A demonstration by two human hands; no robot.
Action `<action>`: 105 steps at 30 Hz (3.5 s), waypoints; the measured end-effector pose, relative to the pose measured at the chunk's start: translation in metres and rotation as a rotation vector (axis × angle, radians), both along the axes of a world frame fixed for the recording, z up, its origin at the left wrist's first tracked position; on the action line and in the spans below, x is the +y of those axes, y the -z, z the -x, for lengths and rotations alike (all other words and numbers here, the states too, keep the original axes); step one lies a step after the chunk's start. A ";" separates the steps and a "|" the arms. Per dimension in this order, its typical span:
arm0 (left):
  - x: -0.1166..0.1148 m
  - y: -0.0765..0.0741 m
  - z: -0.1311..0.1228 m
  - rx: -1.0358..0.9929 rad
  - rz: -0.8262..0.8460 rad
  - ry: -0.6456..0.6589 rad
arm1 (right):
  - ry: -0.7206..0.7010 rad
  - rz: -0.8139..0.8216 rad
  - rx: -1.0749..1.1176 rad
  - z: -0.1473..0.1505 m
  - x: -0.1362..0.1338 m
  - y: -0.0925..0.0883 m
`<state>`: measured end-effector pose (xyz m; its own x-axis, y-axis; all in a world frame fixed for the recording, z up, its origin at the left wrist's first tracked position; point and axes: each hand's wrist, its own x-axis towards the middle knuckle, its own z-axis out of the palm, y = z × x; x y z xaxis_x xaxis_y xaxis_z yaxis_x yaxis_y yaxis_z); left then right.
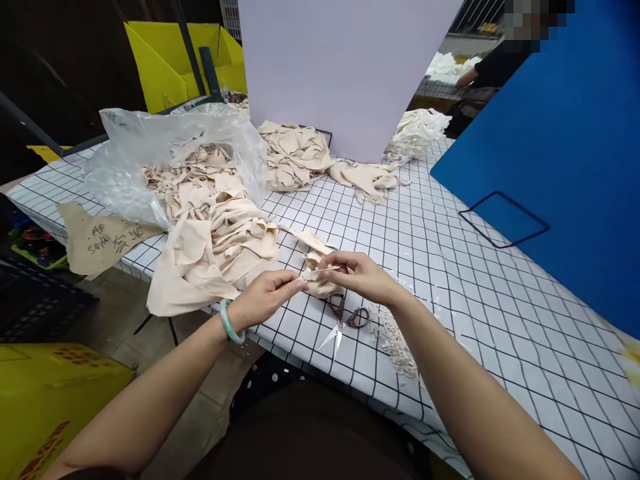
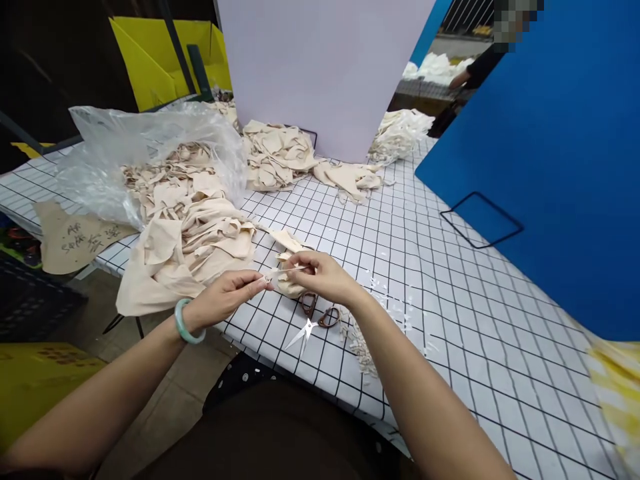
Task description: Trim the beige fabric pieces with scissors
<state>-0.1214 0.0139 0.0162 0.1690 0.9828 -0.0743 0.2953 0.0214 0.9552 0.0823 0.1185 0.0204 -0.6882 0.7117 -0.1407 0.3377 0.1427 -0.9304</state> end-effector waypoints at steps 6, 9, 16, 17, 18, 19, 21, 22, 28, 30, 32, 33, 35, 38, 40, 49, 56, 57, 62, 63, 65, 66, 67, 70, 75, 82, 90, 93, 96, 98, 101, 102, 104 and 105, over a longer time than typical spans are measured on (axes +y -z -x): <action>0.002 -0.005 0.011 0.073 -0.002 0.018 | -0.020 -0.073 0.132 -0.001 -0.007 0.006; 0.004 -0.005 0.006 0.120 -0.037 0.086 | -0.146 -0.167 0.084 0.008 -0.014 0.003; 0.006 -0.006 0.012 0.097 0.051 0.254 | 0.276 -0.187 0.289 0.025 0.003 0.003; 0.009 -0.011 0.021 0.101 0.070 0.224 | 0.385 -0.218 0.325 0.024 0.009 0.005; 0.014 -0.018 0.032 0.121 0.069 0.143 | 0.471 -0.231 0.368 0.022 0.014 0.006; 0.019 -0.026 0.043 0.155 0.033 0.010 | 0.522 -0.227 0.415 0.018 0.019 0.006; 0.028 -0.041 0.062 0.231 -0.144 -0.322 | 0.528 -0.187 0.488 0.010 0.021 0.004; 0.031 -0.046 0.065 0.245 -0.258 -0.451 | 0.502 -0.167 0.511 0.006 0.017 0.001; 0.013 -0.011 -0.001 -0.427 0.200 -0.141 | 0.039 -0.288 0.468 0.009 -0.061 -0.017; 0.006 0.009 -0.019 -0.561 0.334 -0.101 | -0.231 -0.430 0.399 0.013 -0.085 -0.015; 0.004 0.019 -0.021 -0.592 0.350 -0.135 | -0.310 -0.509 0.361 0.013 -0.093 -0.006; 0.004 0.021 -0.018 -0.594 0.356 -0.146 | -0.248 -0.528 0.344 0.011 -0.090 0.000; 0.005 0.020 -0.008 -0.575 0.360 -0.161 | -0.024 -0.564 0.234 0.008 -0.073 0.015; 0.007 0.019 -0.002 -0.486 0.303 -0.216 | 0.091 -0.605 -0.064 0.007 -0.037 0.039; 0.006 0.024 -0.003 -0.397 0.223 -0.289 | 0.042 -0.581 -0.181 0.010 -0.019 0.050; 0.007 0.038 -0.016 -0.313 0.128 -0.314 | 0.112 -0.513 -0.160 0.015 -0.003 0.053; 0.002 0.006 0.003 -0.418 0.149 -0.295 | 0.406 -0.523 -0.076 -0.002 0.033 0.022; 0.001 0.006 0.003 -0.422 0.165 -0.285 | 0.363 -0.533 -0.073 -0.002 0.032 0.022; 0.000 0.011 0.002 -0.361 0.214 -0.204 | -0.061 -0.730 -0.067 0.024 0.018 0.037; 0.001 0.008 0.004 -0.339 0.211 -0.179 | -0.139 -0.766 -0.111 0.031 0.020 0.036; 0.005 -0.006 0.012 -0.295 0.183 -0.146 | -0.190 -0.810 -0.187 0.041 0.033 0.024; 0.008 -0.018 0.017 -0.279 0.151 -0.149 | -0.167 -0.821 -0.202 0.043 0.043 0.012; 0.012 -0.032 0.023 -0.267 0.106 -0.167 | -0.108 -0.836 -0.196 0.043 0.054 -0.001; 0.024 -0.076 0.033 -0.249 -0.101 -0.254 | 0.198 -0.919 -0.080 0.036 0.079 -0.043; 0.036 -0.094 0.017 -0.164 -0.028 -0.018 | -0.154 -0.663 0.008 0.052 0.058 -0.039; 0.023 -0.084 0.045 -0.175 0.014 -0.124 | -0.272 -0.571 -0.256 0.081 0.056 0.003; -0.002 -0.055 0.052 -0.293 0.157 -0.267 | 0.009 -0.656 -0.247 0.000 0.041 -0.015; -0.007 -0.023 0.035 -0.380 0.277 -0.264 | -0.142 -0.664 -0.279 -0.036 0.004 0.005; -0.007 -0.004 0.022 -0.470 0.311 -0.257 | -0.298 -0.689 -0.344 -0.057 -0.020 0.025; -0.004 0.000 0.012 -0.499 0.315 -0.240 | -0.382 -0.746 -0.356 -0.058 -0.026 0.034; -0.003 -0.002 -0.003 -0.480 0.327 -0.209 | -0.493 -0.877 -0.374 -0.049 -0.025 0.038; -0.005 -0.003 -0.007 -0.472 0.334 -0.203 | -0.534 -0.919 -0.385 -0.046 -0.023 0.037; -0.009 -0.005 -0.012 -0.464 0.350 -0.196 | -0.596 -0.967 -0.378 -0.046 -0.018 0.034; -0.011 -0.006 -0.014 -0.460 0.356 -0.194 | -0.605 -0.959 -0.352 -0.049 -0.015 0.031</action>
